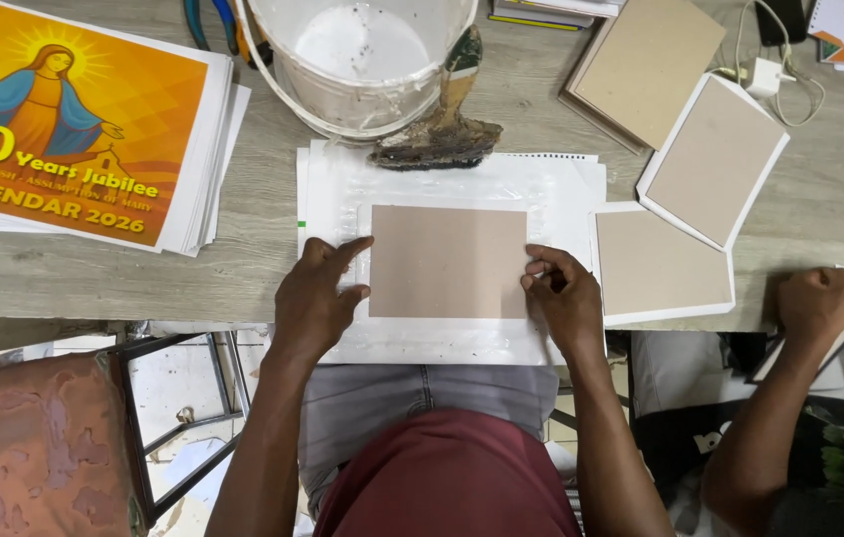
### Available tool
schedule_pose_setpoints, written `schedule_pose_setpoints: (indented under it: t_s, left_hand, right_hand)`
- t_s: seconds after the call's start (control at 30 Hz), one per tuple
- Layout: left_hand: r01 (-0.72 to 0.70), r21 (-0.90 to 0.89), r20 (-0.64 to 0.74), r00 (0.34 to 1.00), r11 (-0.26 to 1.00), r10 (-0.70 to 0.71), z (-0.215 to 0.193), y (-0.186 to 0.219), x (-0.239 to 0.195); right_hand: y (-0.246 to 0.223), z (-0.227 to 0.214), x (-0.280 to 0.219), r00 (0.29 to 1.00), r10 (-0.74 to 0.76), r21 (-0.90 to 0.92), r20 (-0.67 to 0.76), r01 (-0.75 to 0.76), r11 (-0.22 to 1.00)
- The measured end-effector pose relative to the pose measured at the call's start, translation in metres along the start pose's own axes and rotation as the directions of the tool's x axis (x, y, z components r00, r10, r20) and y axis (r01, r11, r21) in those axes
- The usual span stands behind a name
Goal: Applying glue to a surface using a brush and attaching square cardboard pieces to it.
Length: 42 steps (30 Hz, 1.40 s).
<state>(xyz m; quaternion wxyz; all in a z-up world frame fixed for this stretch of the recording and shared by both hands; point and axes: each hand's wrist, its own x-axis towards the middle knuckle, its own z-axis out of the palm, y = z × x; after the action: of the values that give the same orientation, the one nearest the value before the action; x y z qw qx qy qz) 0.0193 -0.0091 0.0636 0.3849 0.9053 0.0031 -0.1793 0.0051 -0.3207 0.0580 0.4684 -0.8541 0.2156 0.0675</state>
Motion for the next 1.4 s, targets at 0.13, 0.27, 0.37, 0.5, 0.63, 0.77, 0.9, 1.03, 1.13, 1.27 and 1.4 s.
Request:
schedule_pose_setpoints:
  t_s: [0.13,0.27,0.37,0.5,0.63,0.77,0.9,1.03,1.13,1.27,1.4]
  left_hand:
    - [-0.018,0.023,-0.001,1.0,1.0,0.018,0.003,0.0,0.002]
    - [-0.02,0.044,-0.013,1.0,0.999,0.021,0.003,-0.001,0.002]
    - [-0.022,0.034,-0.02,1.0,0.999,0.023,0.002,0.002,0.002]
    - [-0.021,0.031,-0.027,0.999,0.999,0.022,0.005,-0.002,0.004]
    - [-0.023,0.046,-0.037,0.999,0.999,0.024,0.007,-0.003,0.003]
    - [-0.008,0.087,-0.025,1.0,0.996,0.01,0.004,0.007,-0.001]
    - [-0.022,0.095,-0.036,0.999,0.995,0.025,0.008,0.0,0.0]
    - [-0.064,0.083,-0.049,0.996,0.994,0.068,0.009,-0.004,-0.001]
    - [-0.068,0.079,-0.047,0.996,0.995,0.072,0.01,-0.007,-0.001]
    - [-0.049,0.103,-0.016,0.999,0.993,0.051,0.006,0.0,-0.001]
    - [-0.066,0.098,-0.001,0.998,0.993,0.066,0.005,-0.003,0.001]
  right_hand:
    - [0.009,-0.005,0.005,0.999,-0.035,0.021,0.042,0.034,0.999]
    - [0.02,-0.007,0.016,0.995,-0.043,0.018,0.087,0.041,0.999]
    - [0.016,-0.008,0.019,0.993,-0.066,-0.008,0.099,0.067,0.998]
    - [0.014,-0.007,0.015,0.993,-0.073,-0.004,0.092,0.074,0.997]
    - [0.015,-0.006,0.013,0.991,-0.105,-0.023,0.079,0.107,0.994]
    - [0.006,-0.005,0.011,0.988,-0.136,-0.067,0.067,0.14,0.988]
    - [0.008,-0.004,0.012,0.987,-0.139,-0.07,0.077,0.144,0.987]
    - [0.006,-0.004,0.01,0.987,-0.141,-0.077,0.074,0.146,0.986]
    - [0.008,-0.003,0.01,0.987,-0.149,-0.092,0.064,0.154,0.984]
    - [0.005,-0.002,0.009,0.984,-0.168,-0.144,0.054,0.175,0.974]
    - [0.012,-0.005,0.015,0.982,-0.175,-0.148,0.069,0.183,0.972]
